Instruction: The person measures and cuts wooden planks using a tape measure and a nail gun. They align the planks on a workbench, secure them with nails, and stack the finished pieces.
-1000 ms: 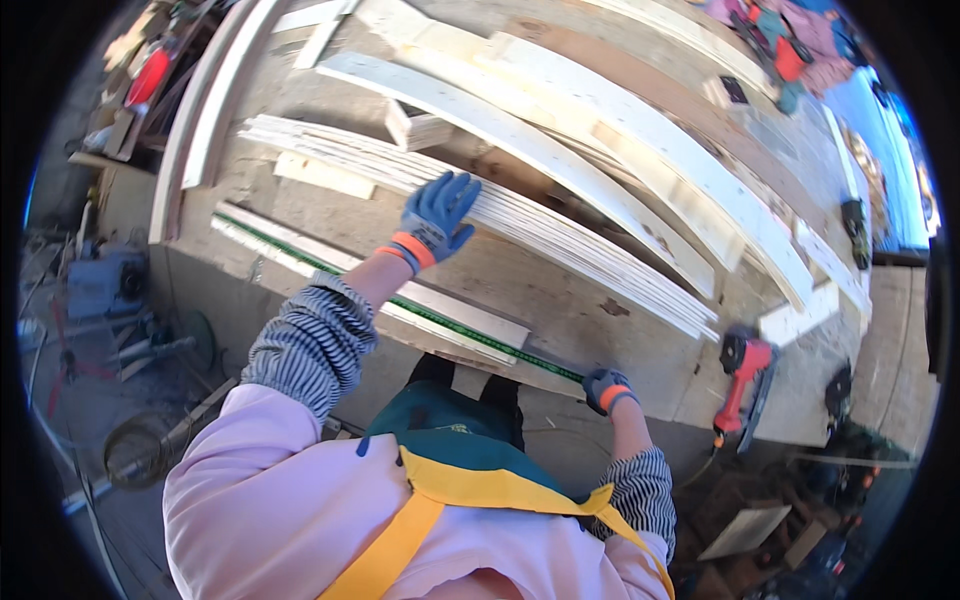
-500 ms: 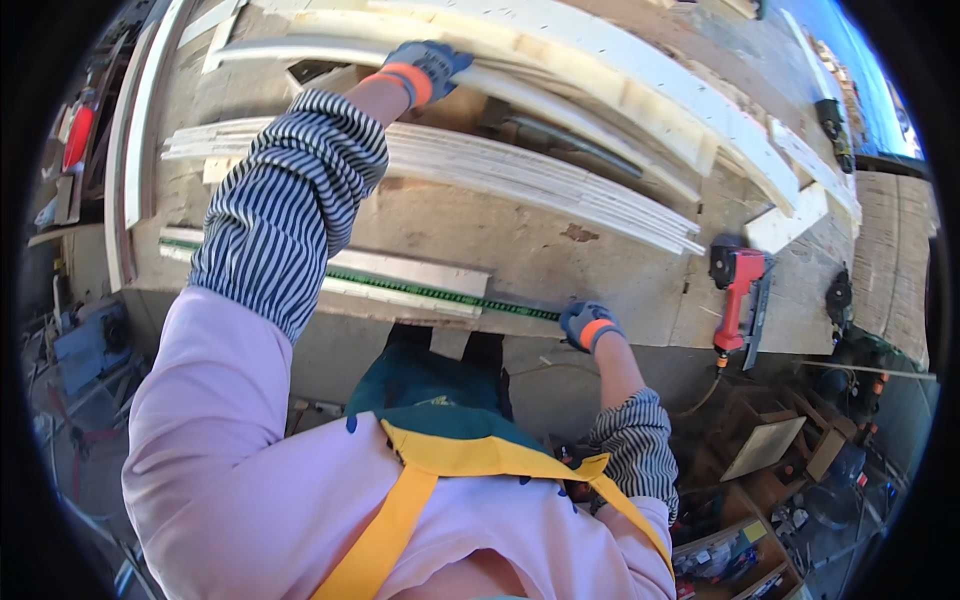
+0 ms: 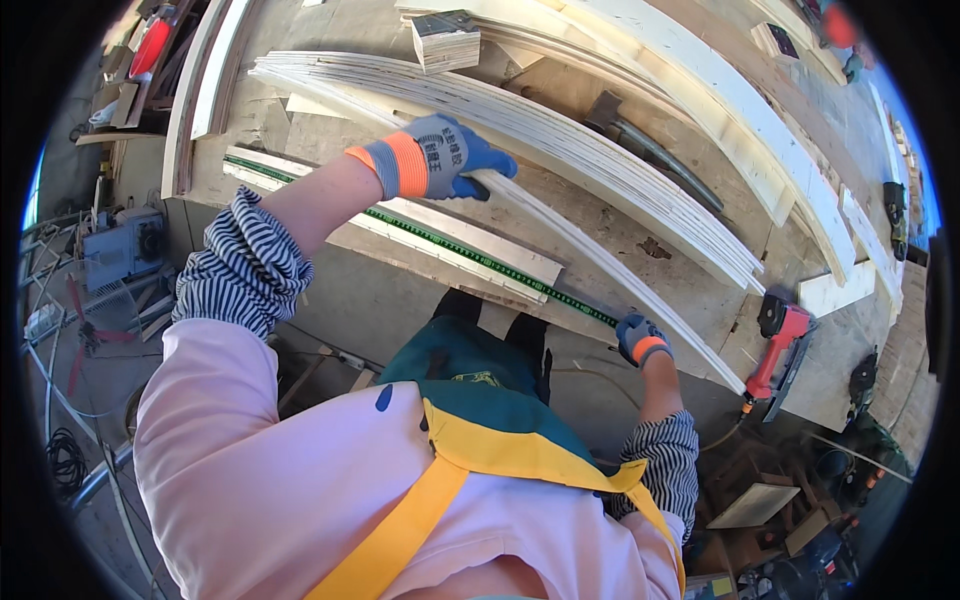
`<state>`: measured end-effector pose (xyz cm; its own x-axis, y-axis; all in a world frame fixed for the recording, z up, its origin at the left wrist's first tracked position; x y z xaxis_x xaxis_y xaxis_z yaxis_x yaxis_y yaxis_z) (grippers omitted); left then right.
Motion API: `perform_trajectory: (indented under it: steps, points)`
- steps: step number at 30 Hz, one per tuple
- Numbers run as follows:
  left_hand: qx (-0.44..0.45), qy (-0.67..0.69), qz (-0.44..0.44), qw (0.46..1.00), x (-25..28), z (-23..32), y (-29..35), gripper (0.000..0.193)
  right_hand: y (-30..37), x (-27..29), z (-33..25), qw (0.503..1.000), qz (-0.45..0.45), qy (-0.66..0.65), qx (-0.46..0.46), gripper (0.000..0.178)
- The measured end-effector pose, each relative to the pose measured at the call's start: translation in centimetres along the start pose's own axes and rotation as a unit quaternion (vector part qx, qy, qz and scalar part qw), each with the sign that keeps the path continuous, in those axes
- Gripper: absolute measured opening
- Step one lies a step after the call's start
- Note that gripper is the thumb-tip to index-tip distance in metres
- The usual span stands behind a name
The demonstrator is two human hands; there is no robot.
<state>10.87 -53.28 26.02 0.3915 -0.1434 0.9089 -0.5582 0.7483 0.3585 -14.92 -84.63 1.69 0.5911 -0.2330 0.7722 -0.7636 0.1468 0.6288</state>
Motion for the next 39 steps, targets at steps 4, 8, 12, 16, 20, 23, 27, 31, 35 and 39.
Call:
perform_trajectory:
  steps: [4, 8, 12, 16, 20, 23, 27, 31, 35, 39]
  points:
    - [0.068, 0.135, -0.053, 0.987, -7.0, -2.6, 0.5, 0.045, 0.4, -0.1, -0.2, 0.998, 0.019, 0.057, -0.014, 0.036]
    - [0.134, 0.203, -0.075, 0.967, -10.8, -5.5, 0.0, 0.050, 3.0, 4.2, -2.9, 0.994, -0.087, -0.029, -0.066, 0.035]
    - [0.158, 0.153, -0.066, 0.973, -11.7, -7.4, -1.4, 0.051, 4.1, 5.7, -4.0, 0.992, -0.082, -0.047, -0.078, 0.034]
    - [0.103, 0.016, 0.009, 0.995, -13.9, -9.6, -2.1, 0.053, 3.5, 4.2, -3.0, 0.997, -0.045, -0.060, -0.034, 0.033]
    - [0.106, -0.070, 0.196, 0.972, -14.0, -8.3, 0.1, 0.063, 3.4, 3.9, -4.3, 0.995, -0.020, -0.097, 0.017, 0.028]
    - [0.132, -0.079, 0.291, 0.944, -13.1, -5.7, 4.6, 0.076, 4.1, 3.1, -4.0, 0.994, -0.017, -0.103, -0.020, 0.026]
    - [0.074, 0.006, 0.287, 0.955, -16.4, -4.4, 10.6, 0.073, 3.7, 3.0, -4.6, 0.991, -0.049, -0.115, -0.041, 0.027]
    - [0.042, 0.011, 0.295, 0.955, -17.5, -2.1, 11.8, 0.059, 3.2, 3.2, -5.5, 0.982, -0.090, -0.156, -0.059, 0.030]
    - [0.052, 0.002, 0.318, 0.947, -18.2, -2.6, 11.0, 0.046, 3.7, 4.3, -8.7, 0.963, -0.136, -0.225, -0.063, 0.030]
    - [0.050, 0.014, 0.303, 0.952, -18.4, -3.1, 11.3, 0.041, 2.7, 4.9, -13.3, 0.968, -0.100, -0.225, 0.042, 0.031]
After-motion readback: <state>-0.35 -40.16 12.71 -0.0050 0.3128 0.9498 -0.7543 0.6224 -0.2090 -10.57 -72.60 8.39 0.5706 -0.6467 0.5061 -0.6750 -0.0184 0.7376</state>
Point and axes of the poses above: each hand's wrist, its own y-axis away from the middle knuckle, its own x-axis out of the back of the hand, z = x × y, the point moved 9 cm from there along -y, towards the middle knuckle, and after that the axes turned 11 degrees about z, right-handed, at the moved point
